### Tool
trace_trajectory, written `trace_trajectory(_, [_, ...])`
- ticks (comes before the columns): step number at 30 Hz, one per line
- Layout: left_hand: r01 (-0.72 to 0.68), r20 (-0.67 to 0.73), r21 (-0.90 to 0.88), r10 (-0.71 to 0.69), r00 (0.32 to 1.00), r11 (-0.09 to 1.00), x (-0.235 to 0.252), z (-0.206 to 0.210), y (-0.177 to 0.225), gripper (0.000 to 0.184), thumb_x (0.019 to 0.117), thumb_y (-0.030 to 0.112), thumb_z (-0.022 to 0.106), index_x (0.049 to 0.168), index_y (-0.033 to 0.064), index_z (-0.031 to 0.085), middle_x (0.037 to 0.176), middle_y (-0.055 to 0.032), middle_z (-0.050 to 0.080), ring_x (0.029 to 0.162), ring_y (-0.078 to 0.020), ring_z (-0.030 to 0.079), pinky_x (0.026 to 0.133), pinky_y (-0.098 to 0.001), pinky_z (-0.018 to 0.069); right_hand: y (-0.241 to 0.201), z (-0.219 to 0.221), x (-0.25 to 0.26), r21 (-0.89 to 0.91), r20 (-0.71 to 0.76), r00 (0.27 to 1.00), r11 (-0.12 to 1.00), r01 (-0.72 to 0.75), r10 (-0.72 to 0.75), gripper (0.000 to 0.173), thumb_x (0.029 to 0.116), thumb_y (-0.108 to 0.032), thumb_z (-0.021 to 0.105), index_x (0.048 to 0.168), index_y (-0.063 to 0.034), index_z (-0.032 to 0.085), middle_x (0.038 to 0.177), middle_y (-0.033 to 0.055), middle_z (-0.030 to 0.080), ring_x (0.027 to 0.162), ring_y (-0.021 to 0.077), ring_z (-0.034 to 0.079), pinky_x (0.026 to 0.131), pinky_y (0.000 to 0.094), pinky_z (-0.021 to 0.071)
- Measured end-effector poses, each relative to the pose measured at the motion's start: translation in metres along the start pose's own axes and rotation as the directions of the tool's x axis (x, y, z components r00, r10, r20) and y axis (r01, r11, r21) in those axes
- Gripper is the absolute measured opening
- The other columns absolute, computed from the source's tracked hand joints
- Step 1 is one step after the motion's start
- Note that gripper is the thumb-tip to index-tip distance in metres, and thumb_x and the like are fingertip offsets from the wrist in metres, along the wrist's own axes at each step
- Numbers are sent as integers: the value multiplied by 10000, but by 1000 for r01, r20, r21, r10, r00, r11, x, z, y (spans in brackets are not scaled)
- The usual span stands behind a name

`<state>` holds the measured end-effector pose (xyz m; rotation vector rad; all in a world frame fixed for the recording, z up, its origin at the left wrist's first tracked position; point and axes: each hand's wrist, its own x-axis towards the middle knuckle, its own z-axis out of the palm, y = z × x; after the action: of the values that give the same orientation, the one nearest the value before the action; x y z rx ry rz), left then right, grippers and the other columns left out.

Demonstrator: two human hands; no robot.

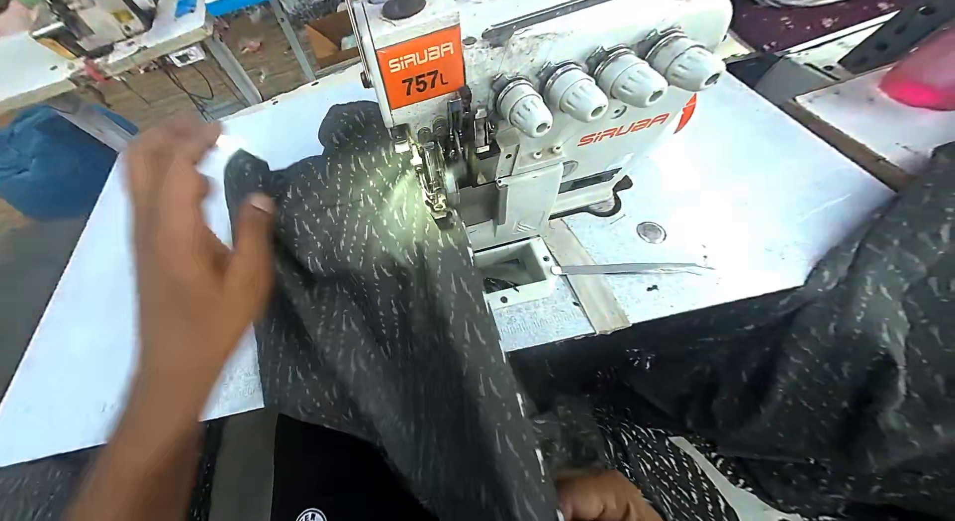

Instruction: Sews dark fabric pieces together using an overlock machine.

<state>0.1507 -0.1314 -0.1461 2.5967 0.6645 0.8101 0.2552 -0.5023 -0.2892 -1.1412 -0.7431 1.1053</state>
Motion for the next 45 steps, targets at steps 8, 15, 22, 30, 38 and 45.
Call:
trace_trajectory(8, [-25,281,142,-16,960,990,-6,80,49,686,1069,522,232,1575,93,408,1654,-80,348,1555,-267,257,1232,-626,199,-12,-4,59,-24,84,985,988,152,-150,172,1006,-201,650,890,-83,697,776,-51,656,674,-26,580,596,158,484])
trace_trajectory(15, [-9,341,216,-66,938,976,51,88,19,736,1052,555,235,1609,84,329,1689,-116,265,1577,-302,186,1223,-660,152,-32,-5,103,-8,-36,987,988,155,-155,206,1016,-243,622,899,-101,715,750,-46,661,670,9,617,601,198,530])
trace_trajectory(22, [48,372,333,-178,911,942,106,95,-4,788,1029,571,202,1617,53,281,1696,-153,223,1575,-341,175,1201,-698,156,-62,1,150,8,-147,986,996,84,-82,231,986,-207,587,802,-89,660,634,43,578,539,77,549,493,229,467])
trace_trajectory(30, [75,170,388,-152,974,918,159,107,-30,664,1078,448,297,1439,-79,476,1518,-309,447,1458,-476,377,1121,-715,303,-65,24,168,179,-368,927,974,140,-66,327,1039,-296,501,865,-87,683,736,68,642,643,115,632,572,290,546])
trace_trajectory(38, [151,-30,-545,-199,980,825,-171,47,15,155,1079,325,519,1189,289,623,988,131,678,818,-5,661,721,-210,576,-40,-41,65,-402,234,962,886,231,-144,372,984,-464,653,862,-113,674,679,-37,613,605,30,589,531,264,501])
trace_trajectory(45, [679,339,-528,-606,720,510,-258,171,-14,1135,723,321,873,1537,-103,205,1483,-249,471,1339,-215,536,1099,-370,495,-35,-72,10,-766,339,817,641,-49,467,396,834,-449,784,914,-74,688,768,87,657,737,238,656,675,520,522])
